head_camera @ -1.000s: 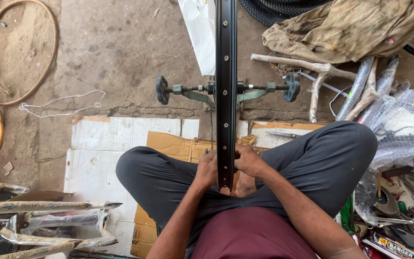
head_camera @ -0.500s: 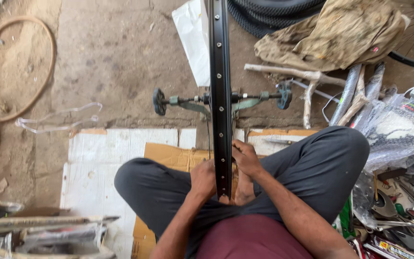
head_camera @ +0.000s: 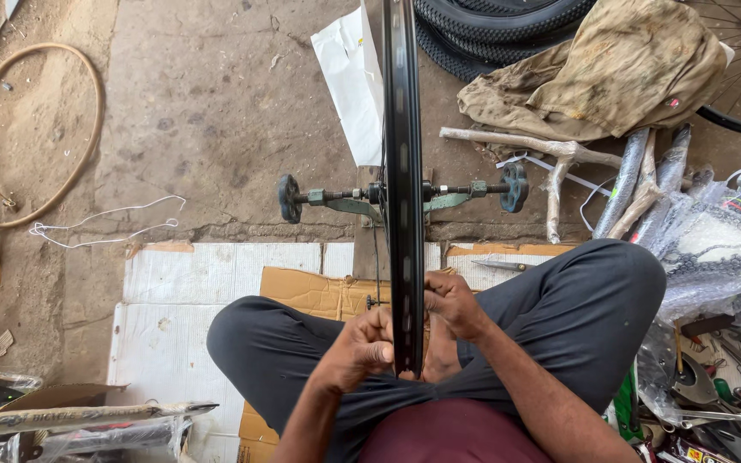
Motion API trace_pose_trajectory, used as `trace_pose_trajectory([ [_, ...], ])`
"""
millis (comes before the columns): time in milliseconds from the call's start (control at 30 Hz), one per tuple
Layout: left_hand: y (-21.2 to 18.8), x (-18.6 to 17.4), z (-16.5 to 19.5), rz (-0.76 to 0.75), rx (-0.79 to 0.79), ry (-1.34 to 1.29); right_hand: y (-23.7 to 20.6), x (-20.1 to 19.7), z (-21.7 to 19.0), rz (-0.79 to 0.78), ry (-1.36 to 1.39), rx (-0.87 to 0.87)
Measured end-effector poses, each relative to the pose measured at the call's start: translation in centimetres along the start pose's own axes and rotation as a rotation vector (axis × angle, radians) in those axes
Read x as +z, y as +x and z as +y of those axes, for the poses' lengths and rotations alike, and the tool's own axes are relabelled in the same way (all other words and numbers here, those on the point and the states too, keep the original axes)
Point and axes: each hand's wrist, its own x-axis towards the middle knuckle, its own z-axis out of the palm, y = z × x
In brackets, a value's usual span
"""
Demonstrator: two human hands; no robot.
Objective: The person sits on the floor and inserts spokes into the holes of a bicycle wheel rim, threading nuts onto the spokes by hand.
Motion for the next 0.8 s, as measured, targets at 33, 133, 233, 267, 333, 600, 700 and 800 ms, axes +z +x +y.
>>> trace_pose_trajectory([
  [33,0.0,-0.4,0.2,0.074,-0.060,0.120,-0.1,0.0,0.1,-0.015,-0.008,0.015],
  [133,0.5,-1.8,-0.2,0.226,-0.099,0.592,-0.1,0.4,1.0,-0.002,-0.079,0.083],
  [233,2.2,-2.9,-2.1,0.327,0.060,1.227,0.6,0.5,2.6,0.100,-0.213,0.169],
  [267,2.8,-2.9,-3.0,0.431,0.051,1.398,0.9,0.5,3.0,0.113,-0.232,0.182],
  [333,3.6,-2.9,-4.3,0.566,0.024,1.565,1.2,0.3,3.5,0.127,-0.242,0.188],
  [600,1.1,-1.2,-1.9,0.124,-0.039,0.482,0.0,1.1,0.4,0.074,0.036,0.053],
  [700,0.7,-0.4,-1.2,-0.201,0.056,-0.208,-0.1,1.7,-1.8,-0.086,0.487,0.079],
  [800,0.8,-0.1,-1.6,-0.246,0.121,-0.252,0.2,1.5,-3.5,-0.135,0.480,0.014],
])
